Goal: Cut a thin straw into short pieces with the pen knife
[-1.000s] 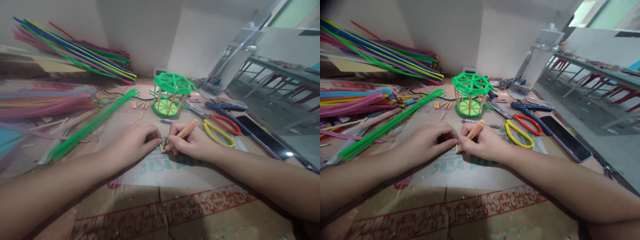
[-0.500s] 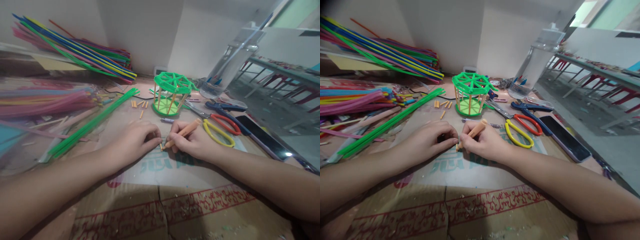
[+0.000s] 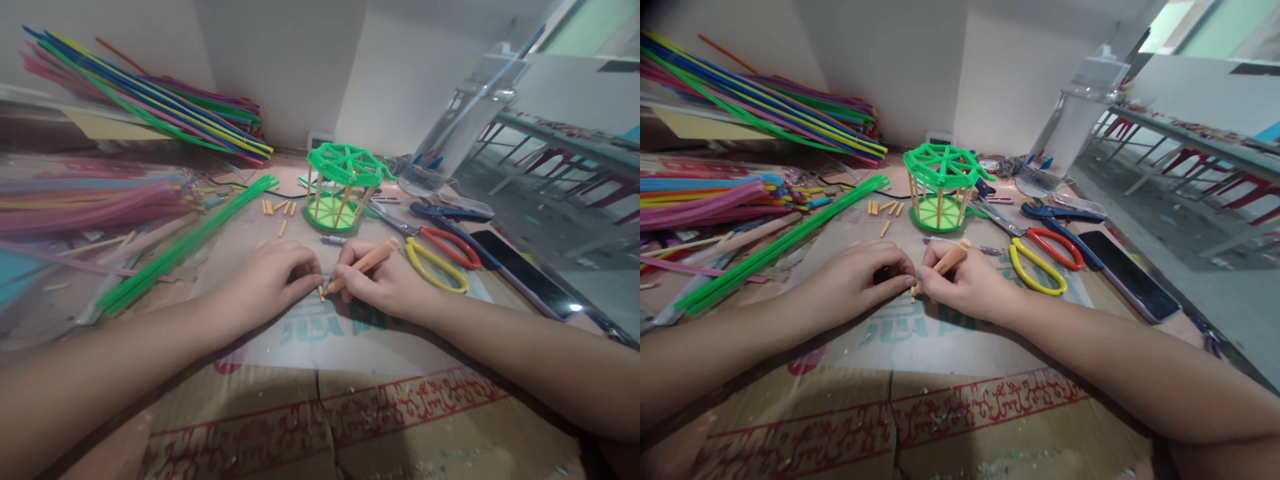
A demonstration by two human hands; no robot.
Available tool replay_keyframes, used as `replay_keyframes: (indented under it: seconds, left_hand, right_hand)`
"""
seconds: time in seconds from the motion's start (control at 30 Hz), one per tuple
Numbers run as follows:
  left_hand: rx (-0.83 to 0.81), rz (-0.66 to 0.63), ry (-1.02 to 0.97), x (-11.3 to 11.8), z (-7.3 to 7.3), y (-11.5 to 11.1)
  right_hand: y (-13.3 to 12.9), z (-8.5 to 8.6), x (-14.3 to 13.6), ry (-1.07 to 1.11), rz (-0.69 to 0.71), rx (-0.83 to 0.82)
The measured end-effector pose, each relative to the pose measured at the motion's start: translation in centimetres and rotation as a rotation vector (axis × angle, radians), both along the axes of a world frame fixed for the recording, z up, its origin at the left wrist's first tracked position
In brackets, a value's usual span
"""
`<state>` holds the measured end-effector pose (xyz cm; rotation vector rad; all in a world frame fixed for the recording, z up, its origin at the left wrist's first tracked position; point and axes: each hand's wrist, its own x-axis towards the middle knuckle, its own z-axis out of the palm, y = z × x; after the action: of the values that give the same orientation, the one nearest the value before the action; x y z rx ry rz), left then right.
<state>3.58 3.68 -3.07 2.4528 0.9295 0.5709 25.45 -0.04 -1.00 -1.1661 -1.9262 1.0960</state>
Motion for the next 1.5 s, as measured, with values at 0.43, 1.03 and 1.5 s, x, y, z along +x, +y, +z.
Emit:
replay_keyframes:
  seconds: [0.43, 1.03, 1.5]
  left_hand:
    - [-0.018, -0.001, -0.002, -0.06, -0.02, 0.03]
    - [-0.029, 0.079, 0.075, -0.35, 0.49, -0.78]
    - [-0.035, 0.090, 0.089, -0.01, 0.44, -0.91]
  right_hand:
    - [0.16, -0.34, 0.06, 0.003, 0.003, 0.066]
    - [0.27, -0.34, -0.08, 0.053, 0.029, 0.027]
    - [0.79, -0.90, -0.27, 0.047, -0.054, 0.063]
